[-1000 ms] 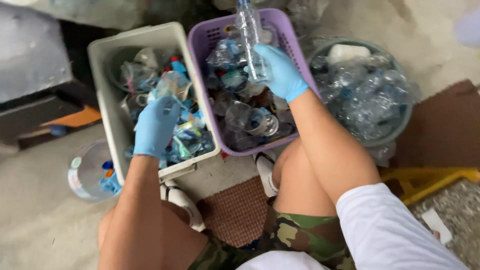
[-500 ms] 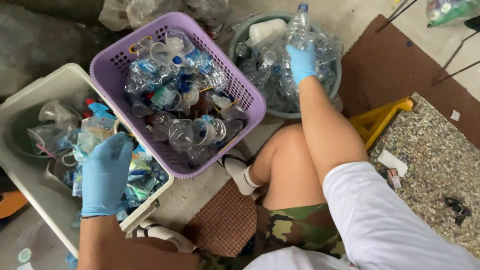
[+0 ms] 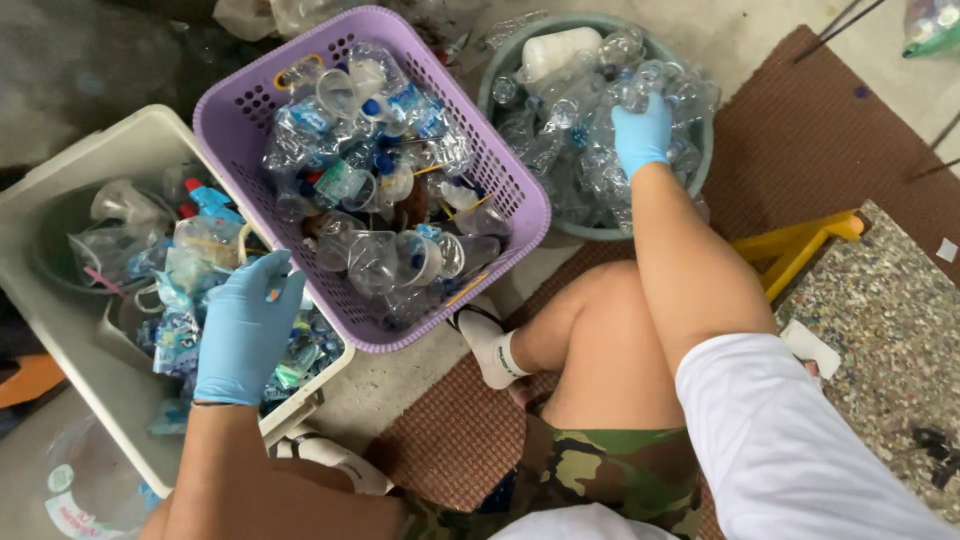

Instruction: Sorting plastic bottles by removing caps and labels using scissors for recycling

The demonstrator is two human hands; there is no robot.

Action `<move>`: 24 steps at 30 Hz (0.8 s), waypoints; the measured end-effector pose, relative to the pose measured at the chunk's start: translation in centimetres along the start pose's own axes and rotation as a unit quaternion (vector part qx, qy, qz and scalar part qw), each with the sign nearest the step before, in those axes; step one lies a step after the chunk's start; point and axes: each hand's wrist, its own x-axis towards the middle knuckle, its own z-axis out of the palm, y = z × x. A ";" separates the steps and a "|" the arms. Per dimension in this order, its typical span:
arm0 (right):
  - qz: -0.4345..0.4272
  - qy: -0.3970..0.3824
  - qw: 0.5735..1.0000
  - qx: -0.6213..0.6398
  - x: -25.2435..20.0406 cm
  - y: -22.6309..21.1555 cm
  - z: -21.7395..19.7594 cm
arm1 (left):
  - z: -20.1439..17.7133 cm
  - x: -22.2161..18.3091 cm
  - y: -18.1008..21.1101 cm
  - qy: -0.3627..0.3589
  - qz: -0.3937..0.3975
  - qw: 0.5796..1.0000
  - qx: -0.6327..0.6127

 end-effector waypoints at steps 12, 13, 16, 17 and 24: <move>-0.177 -0.191 0.965 -0.011 -9.7 -16.0 3.3 | 1.3 -0.9 -0.8 -0.134 -0.047 0.990 0.023; -0.139 -0.262 0.955 0.015 -10.7 -16.7 4.1 | 1.7 -1.1 -1.2 -0.146 0.007 0.989 0.039; 0.033 -0.381 0.918 0.101 -11.7 -13.4 10.0 | 1.5 -1.7 -0.6 -0.172 0.039 0.984 0.029; 0.168 -0.415 0.880 0.157 -11.7 -11.3 12.6 | 1.2 -1.8 -0.1 -0.189 0.023 0.982 0.003; 0.456 -0.423 0.772 0.130 -12.4 -4.8 19.3 | 0.8 -1.8 -1.0 -0.192 0.028 0.980 0.036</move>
